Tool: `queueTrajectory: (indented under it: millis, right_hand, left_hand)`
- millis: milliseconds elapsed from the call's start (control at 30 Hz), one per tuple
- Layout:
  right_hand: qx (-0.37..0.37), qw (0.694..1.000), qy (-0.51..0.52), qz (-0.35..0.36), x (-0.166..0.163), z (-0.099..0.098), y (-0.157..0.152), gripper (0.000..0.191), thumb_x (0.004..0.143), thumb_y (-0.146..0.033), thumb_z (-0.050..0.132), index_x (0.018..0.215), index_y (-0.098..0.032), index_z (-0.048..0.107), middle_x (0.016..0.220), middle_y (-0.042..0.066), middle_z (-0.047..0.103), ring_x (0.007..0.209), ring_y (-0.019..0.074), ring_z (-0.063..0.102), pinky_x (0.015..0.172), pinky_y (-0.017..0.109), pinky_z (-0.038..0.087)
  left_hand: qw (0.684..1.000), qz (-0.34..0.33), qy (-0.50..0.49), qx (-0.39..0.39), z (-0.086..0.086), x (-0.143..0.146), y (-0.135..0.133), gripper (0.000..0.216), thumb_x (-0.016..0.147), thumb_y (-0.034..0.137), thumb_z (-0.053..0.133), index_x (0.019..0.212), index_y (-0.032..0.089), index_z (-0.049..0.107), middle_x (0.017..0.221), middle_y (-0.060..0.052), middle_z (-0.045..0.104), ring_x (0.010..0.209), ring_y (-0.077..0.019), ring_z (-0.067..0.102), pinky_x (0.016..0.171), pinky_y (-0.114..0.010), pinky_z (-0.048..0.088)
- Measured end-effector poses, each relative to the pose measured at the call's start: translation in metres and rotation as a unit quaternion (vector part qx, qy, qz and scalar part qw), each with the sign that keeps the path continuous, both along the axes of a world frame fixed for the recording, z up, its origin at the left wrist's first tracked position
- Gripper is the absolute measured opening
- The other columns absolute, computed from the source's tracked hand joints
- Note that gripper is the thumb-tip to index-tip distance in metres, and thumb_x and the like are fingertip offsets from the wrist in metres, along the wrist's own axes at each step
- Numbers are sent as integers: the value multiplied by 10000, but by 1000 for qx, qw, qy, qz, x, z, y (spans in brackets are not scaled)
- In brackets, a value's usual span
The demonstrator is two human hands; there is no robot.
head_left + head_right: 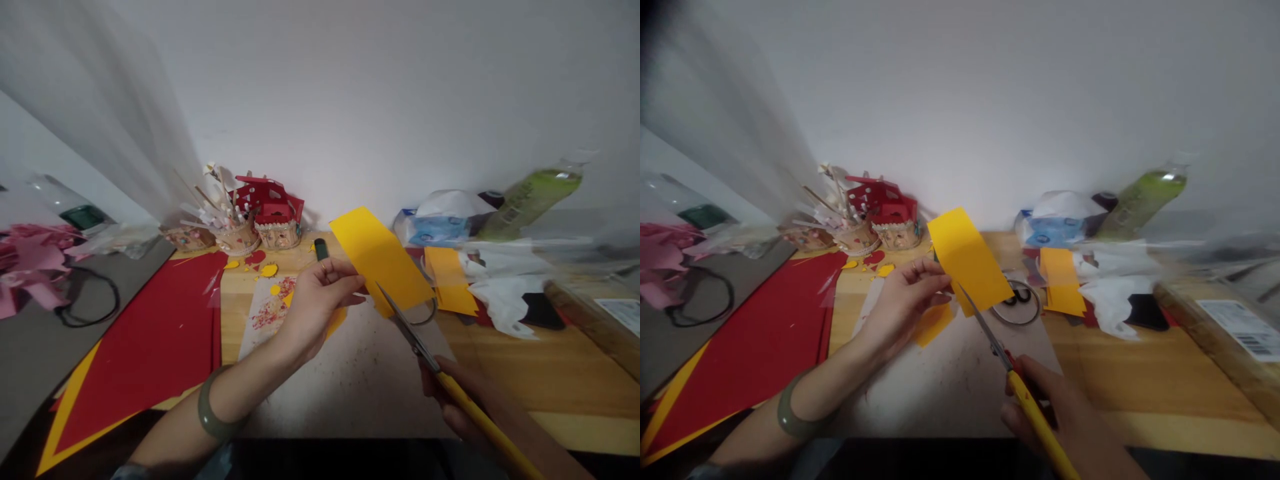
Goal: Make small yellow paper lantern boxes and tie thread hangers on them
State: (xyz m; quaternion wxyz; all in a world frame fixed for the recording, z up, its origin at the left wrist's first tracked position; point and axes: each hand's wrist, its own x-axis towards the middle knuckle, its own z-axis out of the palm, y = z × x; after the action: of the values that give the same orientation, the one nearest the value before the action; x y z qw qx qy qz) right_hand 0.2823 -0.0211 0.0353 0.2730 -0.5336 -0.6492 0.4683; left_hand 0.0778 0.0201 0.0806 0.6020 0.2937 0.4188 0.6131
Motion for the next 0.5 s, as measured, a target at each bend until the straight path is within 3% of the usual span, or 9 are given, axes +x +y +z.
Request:
queueTrajectory:
  millis: [133,500]
  right_hand:
    - [2,1000,-5,-5,-1,0,-3,288,664,-536,540,617,-255,581,578,30,558,518,171,515,453,270,431]
    - [10,999,-51,-4,5,-9,0,283,621,-491,621,586,-214,568,531,-14,479,502,133,445,460,233,365]
  left_hand:
    - [1000,5,-5,-5,1,0,0,121,610,122,707,665,122,600,632,11,645,559,-71,601,555,-182,492]
    - [1000,-4,-22,4,1,-3,-1,124,609,119,709,660,121,596,615,8,659,542,-66,600,536,-166,481]
